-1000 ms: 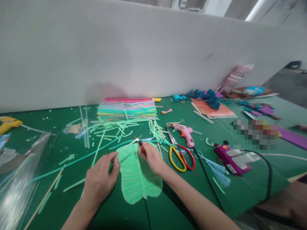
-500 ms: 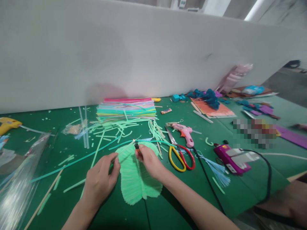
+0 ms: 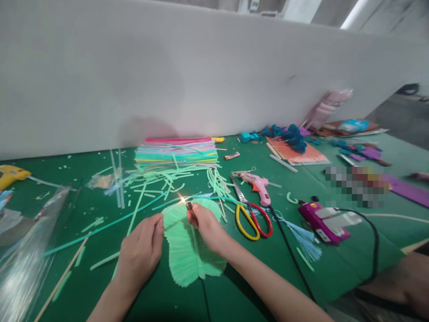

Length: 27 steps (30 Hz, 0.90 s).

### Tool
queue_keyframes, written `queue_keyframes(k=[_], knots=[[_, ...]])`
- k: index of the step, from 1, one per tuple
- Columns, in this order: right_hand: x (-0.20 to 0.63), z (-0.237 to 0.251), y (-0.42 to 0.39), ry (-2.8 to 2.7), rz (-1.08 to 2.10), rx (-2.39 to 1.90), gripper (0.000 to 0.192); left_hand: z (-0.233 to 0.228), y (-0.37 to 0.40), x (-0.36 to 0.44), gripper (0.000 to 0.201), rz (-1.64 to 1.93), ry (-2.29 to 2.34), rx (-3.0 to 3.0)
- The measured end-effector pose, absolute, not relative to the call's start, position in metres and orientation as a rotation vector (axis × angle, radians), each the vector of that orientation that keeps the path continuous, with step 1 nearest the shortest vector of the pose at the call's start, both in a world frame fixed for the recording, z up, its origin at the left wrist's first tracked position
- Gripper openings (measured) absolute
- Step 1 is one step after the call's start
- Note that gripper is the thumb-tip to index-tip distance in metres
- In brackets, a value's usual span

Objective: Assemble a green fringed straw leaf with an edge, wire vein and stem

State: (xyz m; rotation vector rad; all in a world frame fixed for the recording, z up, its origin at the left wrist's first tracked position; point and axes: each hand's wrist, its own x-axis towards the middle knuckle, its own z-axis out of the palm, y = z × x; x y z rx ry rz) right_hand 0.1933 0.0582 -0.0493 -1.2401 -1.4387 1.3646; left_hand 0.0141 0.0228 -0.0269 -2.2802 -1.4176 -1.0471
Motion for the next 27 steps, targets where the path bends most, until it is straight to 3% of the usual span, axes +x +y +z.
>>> queue_keyframes(k=[27], knots=[[0.1956, -0.0518, 0.0605, -1.303, 1.406, -1.225, 0.036, -0.0261, 0.0234, 0.0143, 0.013, -0.997, -1.473, -2.253]])
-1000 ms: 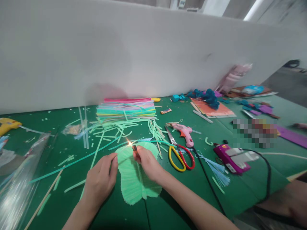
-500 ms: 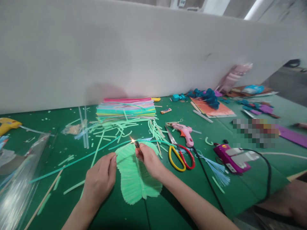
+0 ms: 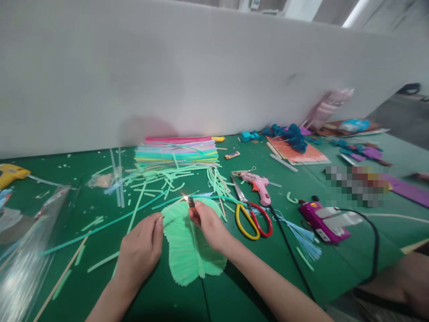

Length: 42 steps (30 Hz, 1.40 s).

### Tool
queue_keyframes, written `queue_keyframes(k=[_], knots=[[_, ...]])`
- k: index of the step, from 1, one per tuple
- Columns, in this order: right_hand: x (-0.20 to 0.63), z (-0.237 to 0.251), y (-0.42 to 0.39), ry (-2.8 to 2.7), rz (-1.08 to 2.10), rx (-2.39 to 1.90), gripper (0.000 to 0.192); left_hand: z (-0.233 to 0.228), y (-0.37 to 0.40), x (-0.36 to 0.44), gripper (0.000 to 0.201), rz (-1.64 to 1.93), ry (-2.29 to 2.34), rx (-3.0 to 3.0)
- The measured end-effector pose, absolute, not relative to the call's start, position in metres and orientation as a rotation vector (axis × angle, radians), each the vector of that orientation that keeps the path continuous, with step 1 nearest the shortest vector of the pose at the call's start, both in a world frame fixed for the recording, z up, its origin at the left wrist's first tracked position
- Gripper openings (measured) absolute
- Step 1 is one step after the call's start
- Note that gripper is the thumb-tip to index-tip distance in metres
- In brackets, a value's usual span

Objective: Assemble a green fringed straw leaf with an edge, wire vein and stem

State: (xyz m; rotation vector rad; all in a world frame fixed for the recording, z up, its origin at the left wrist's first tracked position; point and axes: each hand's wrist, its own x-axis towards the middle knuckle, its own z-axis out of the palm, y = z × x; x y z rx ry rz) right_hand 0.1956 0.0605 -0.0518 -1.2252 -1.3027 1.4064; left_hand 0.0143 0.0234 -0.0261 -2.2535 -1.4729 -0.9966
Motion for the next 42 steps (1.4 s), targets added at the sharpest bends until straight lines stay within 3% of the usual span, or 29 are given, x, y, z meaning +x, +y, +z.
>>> queue_keyframes(k=[11, 22, 42], knots=[[0.197, -0.050, 0.064, -1.189, 1.446, -1.175, 0.033, -0.027, 0.023, 0.014, 0.012, -0.995, -1.485, -2.230], [0.206, -0.018, 0.068, -1.101, 1.502, -1.288, 0.030, -0.027, 0.023, 0.012, 0.012, -0.971, -1.484, -2.230], [0.208, -0.019, 0.070, -0.988, 1.549, -1.300, 0.030, -0.026, 0.024, 0.012, 0.011, -0.956, -1.496, -2.200]])
